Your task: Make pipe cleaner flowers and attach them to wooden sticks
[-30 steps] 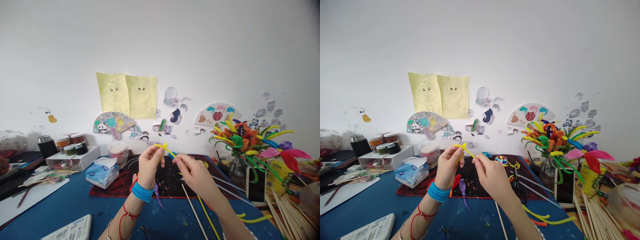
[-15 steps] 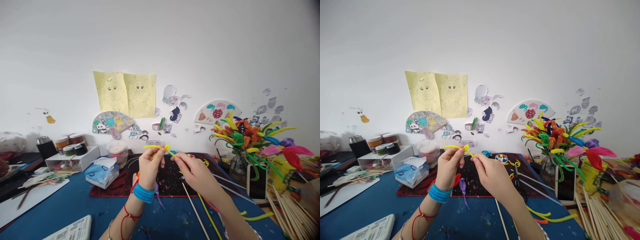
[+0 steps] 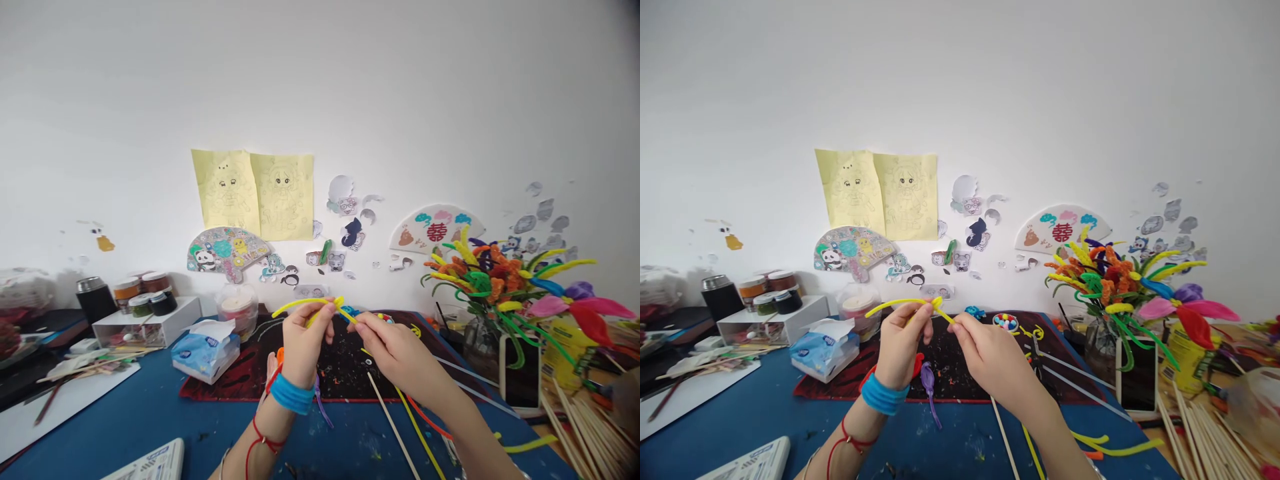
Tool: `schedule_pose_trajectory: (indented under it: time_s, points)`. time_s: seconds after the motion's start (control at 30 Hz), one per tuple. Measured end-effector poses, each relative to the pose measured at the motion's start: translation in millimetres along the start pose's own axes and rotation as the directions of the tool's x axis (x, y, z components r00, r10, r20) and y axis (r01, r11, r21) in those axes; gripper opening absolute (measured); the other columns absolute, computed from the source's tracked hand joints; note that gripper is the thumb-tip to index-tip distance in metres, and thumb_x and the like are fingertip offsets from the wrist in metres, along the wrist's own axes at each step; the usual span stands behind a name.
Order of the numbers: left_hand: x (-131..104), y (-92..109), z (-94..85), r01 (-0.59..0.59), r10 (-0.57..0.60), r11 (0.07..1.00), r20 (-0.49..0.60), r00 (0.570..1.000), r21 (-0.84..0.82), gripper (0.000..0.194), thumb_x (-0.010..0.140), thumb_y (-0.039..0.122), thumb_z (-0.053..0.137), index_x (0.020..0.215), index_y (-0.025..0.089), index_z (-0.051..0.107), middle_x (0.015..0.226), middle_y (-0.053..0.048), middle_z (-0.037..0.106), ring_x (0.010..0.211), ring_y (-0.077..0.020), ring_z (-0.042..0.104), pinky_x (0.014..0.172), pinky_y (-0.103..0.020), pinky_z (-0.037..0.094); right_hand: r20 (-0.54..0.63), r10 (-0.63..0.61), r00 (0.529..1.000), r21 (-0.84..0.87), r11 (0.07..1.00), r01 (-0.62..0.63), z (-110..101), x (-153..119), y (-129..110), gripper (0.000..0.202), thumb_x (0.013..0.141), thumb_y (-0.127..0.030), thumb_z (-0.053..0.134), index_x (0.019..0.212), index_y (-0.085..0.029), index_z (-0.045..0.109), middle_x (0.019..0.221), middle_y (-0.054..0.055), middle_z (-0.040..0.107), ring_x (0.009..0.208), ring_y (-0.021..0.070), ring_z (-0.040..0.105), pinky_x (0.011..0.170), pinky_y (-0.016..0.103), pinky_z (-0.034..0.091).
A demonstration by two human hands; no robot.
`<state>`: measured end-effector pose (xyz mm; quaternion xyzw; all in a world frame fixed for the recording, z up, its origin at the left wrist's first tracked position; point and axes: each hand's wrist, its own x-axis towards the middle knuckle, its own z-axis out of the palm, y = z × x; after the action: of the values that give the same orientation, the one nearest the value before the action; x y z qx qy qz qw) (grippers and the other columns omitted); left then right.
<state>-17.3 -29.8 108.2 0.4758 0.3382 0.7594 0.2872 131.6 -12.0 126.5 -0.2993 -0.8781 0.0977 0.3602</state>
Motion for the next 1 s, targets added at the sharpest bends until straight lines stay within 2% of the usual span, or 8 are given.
schedule_pose_trajectory:
  time_s: [0.1,0.27,0.5,0.63,0.73,0.87,1.0]
  points:
    - [1,1,-1.0,0.004,-0.004,1.000,-0.007,1.000,-0.003,0.021,0.073,0.031,0.064,0.084,0.013,0.065,0.046,0.004,0.047,0.041,-0.0054,0.040,0.041,-0.018,0.031,0.020,0.004,1.000,-0.015,1.000,-0.003,3,1,1,0.027,0.093,-0.030,0.028,0.086,-0.023,0.053,0.062,-0.003,0.056,0.054,0.0128,0.051,0.051,0.022,0.030]
    - [-8,-9,9.8,0.090,-0.088,0.996,0.096,0.992,-0.017,0.022,0.072,0.033,0.064,0.078,0.012,0.063,0.048,0.003,0.049,0.041,-0.0054,0.040,0.040,-0.018,0.032,-0.005,0.008,1.000,-0.017,1.000,-0.008,8,1,1,0.026,0.093,-0.030,0.028,0.080,-0.021,0.050,0.062,-0.003,0.055,0.052,0.0122,0.049,0.050,0.023,0.027]
    - [1,-8,0.0,0.046,-0.046,0.999,0.021,0.999,0.011,0.023,0.075,0.033,0.061,0.083,0.011,0.063,0.045,0.005,0.044,0.041,-0.0047,0.037,0.042,-0.017,0.029,0.093,0.032,0.995,0.026,0.999,-0.035,-2,1,5,0.027,0.093,-0.030,0.028,0.089,-0.023,0.053,0.064,-0.002,0.055,0.058,0.0120,0.050,0.054,0.022,0.030]
    - [-1,-14,4.0,0.089,-0.090,0.996,0.094,0.992,0.017,0.023,0.076,0.034,0.060,0.079,0.011,0.062,0.048,0.004,0.047,0.041,-0.0045,0.037,0.041,-0.017,0.029,0.099,0.032,0.995,0.080,0.996,-0.040,0,2,6,0.028,0.092,-0.029,0.028,0.083,-0.021,0.053,0.061,-0.002,0.054,0.056,0.0118,0.049,0.054,0.023,0.030]
    - [-4,-21,8.5,0.115,-0.115,0.993,0.123,0.986,0.013,0.024,0.076,0.034,0.060,0.077,0.011,0.061,0.052,0.002,0.050,0.042,-0.0044,0.038,0.040,-0.017,0.029,0.128,0.031,0.991,0.159,0.986,-0.052,0,4,9,0.030,0.093,-0.032,0.028,0.077,-0.020,0.051,0.057,-0.003,0.052,0.053,0.0110,0.047,0.054,0.023,0.030]
    - [0,-23,3.1,0.118,-0.117,0.993,0.076,0.990,-0.003,0.023,0.077,0.035,0.059,0.079,0.012,0.062,0.045,0.005,0.043,0.041,-0.0039,0.035,0.041,-0.017,0.027,0.194,0.072,0.978,0.342,0.930,-0.136,-3,6,22,0.033,0.092,-0.040,0.028,0.082,-0.019,0.051,0.049,-0.005,0.043,0.046,0.0093,0.040,0.049,0.021,0.029]
    - [7,-23,-2.8,0.130,-0.128,0.991,0.045,0.991,-0.027,0.024,0.076,0.035,0.060,0.080,0.012,0.062,0.045,0.005,0.043,0.041,-0.0039,0.035,0.041,-0.017,0.026,0.168,0.110,0.980,0.459,0.871,-0.177,-1,9,33,0.035,0.090,-0.045,0.029,0.090,-0.019,0.052,0.051,-0.006,0.038,0.047,0.0091,0.035,0.047,0.021,0.028]
